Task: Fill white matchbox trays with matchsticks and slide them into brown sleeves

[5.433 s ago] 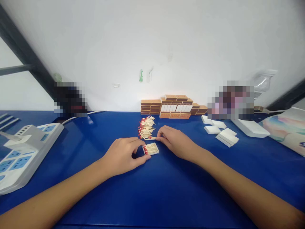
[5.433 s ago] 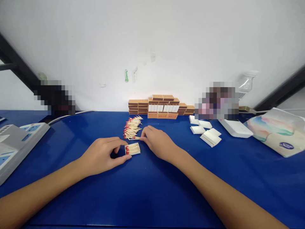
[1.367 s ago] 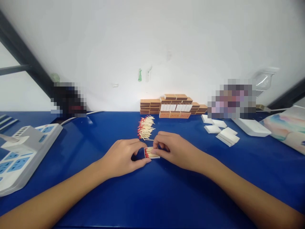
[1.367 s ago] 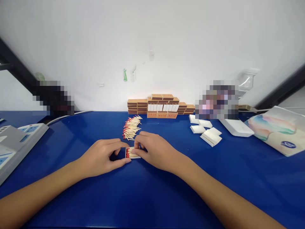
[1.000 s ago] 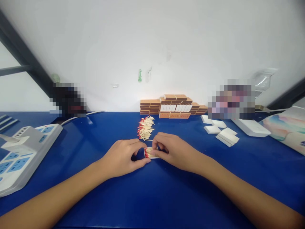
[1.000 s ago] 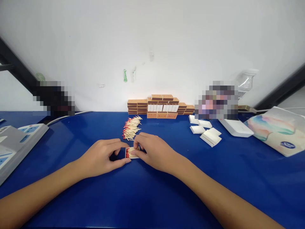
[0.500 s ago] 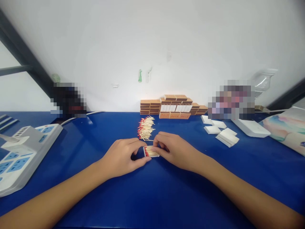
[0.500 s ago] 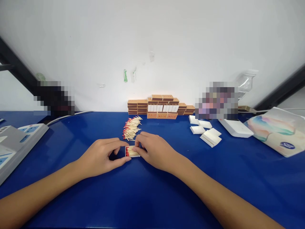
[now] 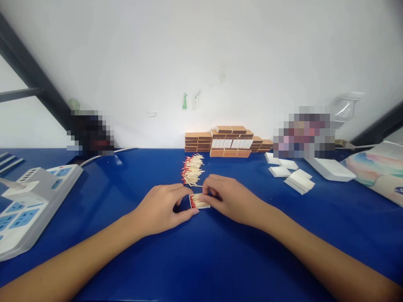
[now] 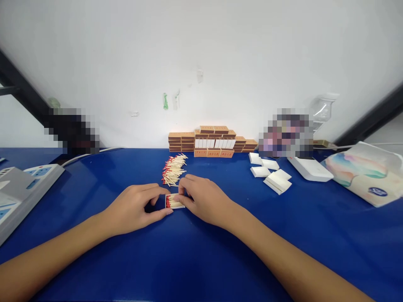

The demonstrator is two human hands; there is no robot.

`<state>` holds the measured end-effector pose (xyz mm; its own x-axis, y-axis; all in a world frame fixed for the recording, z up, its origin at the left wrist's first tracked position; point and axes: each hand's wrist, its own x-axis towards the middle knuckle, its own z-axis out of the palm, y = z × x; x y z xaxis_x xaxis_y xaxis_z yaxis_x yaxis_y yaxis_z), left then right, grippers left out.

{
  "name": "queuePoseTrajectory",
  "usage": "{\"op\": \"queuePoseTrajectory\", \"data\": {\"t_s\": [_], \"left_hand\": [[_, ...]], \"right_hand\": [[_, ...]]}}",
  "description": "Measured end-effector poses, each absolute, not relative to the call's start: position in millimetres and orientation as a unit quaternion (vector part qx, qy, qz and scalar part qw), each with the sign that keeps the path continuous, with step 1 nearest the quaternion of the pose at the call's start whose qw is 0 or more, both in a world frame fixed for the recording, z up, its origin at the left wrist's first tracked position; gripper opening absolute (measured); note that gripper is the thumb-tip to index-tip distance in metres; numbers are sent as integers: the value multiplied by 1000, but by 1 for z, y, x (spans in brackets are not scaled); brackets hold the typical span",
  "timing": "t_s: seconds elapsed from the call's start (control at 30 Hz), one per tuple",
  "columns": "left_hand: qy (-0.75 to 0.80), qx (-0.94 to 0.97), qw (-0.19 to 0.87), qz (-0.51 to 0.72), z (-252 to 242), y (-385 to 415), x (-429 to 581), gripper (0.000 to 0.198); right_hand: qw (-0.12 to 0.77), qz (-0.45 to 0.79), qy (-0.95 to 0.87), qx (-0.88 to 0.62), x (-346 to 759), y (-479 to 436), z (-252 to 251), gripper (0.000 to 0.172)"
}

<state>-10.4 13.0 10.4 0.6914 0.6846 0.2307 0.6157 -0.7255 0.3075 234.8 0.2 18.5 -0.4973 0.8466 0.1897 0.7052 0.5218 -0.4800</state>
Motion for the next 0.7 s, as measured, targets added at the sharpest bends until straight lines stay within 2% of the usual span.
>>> {"op": "queuePoseTrajectory", "data": {"t_s": [0.7], "left_hand": [[341, 920, 100, 165, 11, 13, -10, 29]], "right_hand": [[197, 187, -851, -449, 232, -4, 22, 15]]}}
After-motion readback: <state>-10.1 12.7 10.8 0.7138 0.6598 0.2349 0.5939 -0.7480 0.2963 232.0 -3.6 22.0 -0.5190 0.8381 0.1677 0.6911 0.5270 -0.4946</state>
